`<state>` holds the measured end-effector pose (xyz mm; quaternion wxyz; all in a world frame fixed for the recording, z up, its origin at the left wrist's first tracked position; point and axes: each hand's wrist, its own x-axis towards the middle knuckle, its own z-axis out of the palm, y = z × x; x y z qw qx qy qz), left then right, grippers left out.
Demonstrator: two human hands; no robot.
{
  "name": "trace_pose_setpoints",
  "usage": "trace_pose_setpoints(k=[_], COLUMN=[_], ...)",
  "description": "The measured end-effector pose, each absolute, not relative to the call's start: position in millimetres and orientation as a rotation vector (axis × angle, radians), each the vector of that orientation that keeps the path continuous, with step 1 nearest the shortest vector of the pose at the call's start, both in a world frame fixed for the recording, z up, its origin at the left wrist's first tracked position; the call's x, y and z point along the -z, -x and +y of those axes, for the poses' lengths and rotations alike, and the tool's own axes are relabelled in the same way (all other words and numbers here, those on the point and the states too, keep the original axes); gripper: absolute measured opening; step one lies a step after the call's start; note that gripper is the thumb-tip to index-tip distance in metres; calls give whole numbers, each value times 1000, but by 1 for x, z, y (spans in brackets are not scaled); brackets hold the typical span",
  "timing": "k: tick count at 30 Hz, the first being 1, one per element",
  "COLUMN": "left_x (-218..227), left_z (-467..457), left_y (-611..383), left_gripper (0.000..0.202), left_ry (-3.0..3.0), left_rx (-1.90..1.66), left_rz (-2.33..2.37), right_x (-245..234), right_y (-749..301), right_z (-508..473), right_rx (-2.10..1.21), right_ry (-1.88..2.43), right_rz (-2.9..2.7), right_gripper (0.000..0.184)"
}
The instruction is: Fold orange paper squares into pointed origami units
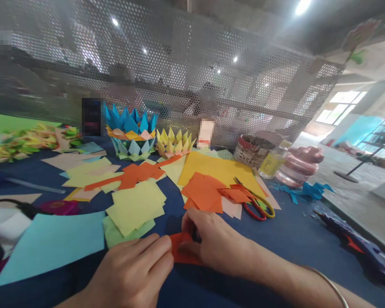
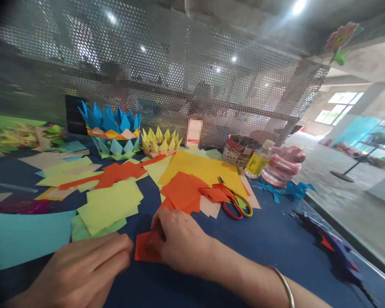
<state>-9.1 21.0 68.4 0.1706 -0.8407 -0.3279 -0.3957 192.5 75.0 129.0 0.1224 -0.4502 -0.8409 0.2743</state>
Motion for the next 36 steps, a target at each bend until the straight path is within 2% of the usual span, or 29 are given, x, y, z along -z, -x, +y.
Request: trace_pose_setpoints(k=[5, 11, 14, 17, 19, 22, 25, 28, 29, 33, 36], left_x=[-68, -79, -81, -80, -80, -83, -83, -79, -77, -79, -81], left_z=[16, 8, 14, 23, 27, 30, 30, 32, 33, 35, 35], left_y=[8, -5, -2, 3, 5, 6, 4, 3, 3, 7, 8], left_gripper=[34, 20, 22, 24, 33, 34, 33, 37, 38, 38, 37], left_ry=[2355, 2352, 2352, 2300, 2286, 2305, 2358, 2465, 2499, 2595, 2618], left_rx=[1219, 1278, 1253, 1154, 1131, 1182, 1230, 1346, 1367, 1200, 1095], left_rz=[-836, -944, -904, -874, -878, -863, -819, -811, -814, -802, -801], right_x=[-125, -121, -119, -114, -110, -105, -100, -98, -98, -99, -102], right_y=[-194, -196, -196, -201, -206, -217, -226, -232, -233, -234, -236], right_z=[75, 69, 58, 48, 46, 50, 58, 62, 62, 58, 53], right_rx=[-903, -1090, -1245, -1361, -1243, -843, -474, -220, -134, 234, 355], right_ry=[1350, 1343, 1268, 1065, 964, 942, 884, 698, 637, 457, 409], right_rz=[-2148, -1883, -1852, -1884, -1987, -2171, -2331, -2446, -2465, -2494, -2529], right_gripper=[27, 20, 30, 46, 51, 45, 32, 8, 7, 35, 41])
